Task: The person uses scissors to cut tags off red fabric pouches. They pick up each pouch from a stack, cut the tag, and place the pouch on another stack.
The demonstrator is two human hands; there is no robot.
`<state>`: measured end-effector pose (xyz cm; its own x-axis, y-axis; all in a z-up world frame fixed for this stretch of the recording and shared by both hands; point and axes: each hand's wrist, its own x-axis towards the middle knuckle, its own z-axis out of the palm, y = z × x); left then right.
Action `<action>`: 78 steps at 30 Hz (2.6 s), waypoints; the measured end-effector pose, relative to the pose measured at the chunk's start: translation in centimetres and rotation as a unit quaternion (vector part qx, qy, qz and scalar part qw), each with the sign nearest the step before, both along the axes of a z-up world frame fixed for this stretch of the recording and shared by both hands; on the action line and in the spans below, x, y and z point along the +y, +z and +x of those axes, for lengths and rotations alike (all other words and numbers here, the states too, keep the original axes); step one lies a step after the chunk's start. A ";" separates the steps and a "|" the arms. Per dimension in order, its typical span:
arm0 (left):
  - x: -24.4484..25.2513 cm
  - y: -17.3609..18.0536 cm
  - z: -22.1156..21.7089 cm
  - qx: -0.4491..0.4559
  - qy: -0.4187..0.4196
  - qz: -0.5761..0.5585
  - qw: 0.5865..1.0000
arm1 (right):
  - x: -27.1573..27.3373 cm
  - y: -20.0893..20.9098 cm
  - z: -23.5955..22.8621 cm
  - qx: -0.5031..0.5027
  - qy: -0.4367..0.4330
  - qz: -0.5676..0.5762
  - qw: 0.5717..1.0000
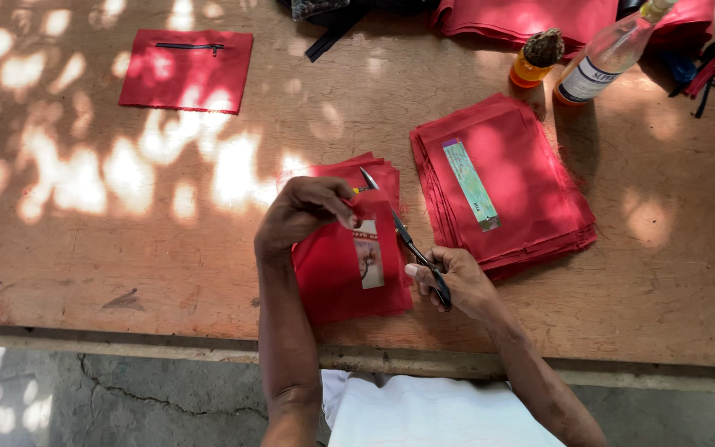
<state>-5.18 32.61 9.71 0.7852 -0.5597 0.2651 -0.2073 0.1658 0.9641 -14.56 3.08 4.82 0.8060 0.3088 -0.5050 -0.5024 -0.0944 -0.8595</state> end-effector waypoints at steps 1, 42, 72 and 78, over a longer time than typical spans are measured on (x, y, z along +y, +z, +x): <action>-0.1 0.7 -0.4 -0.017 0.001 -0.028 0.999 | 0.0 0.1 -0.1 0.003 -0.002 -0.002 1.000; -4.4 4.7 1.9 0.019 0.174 0.028 0.984 | -6.3 2.4 -1.7 -0.134 0.061 0.055 0.988; -4.9 7.3 0.8 -0.044 0.188 0.127 0.973 | -8.3 3.4 0.2 -0.166 0.072 0.011 0.983; -4.9 7.3 0.8 -0.046 0.190 0.134 0.972 | -8.5 3.2 0.3 -0.163 0.077 0.020 0.983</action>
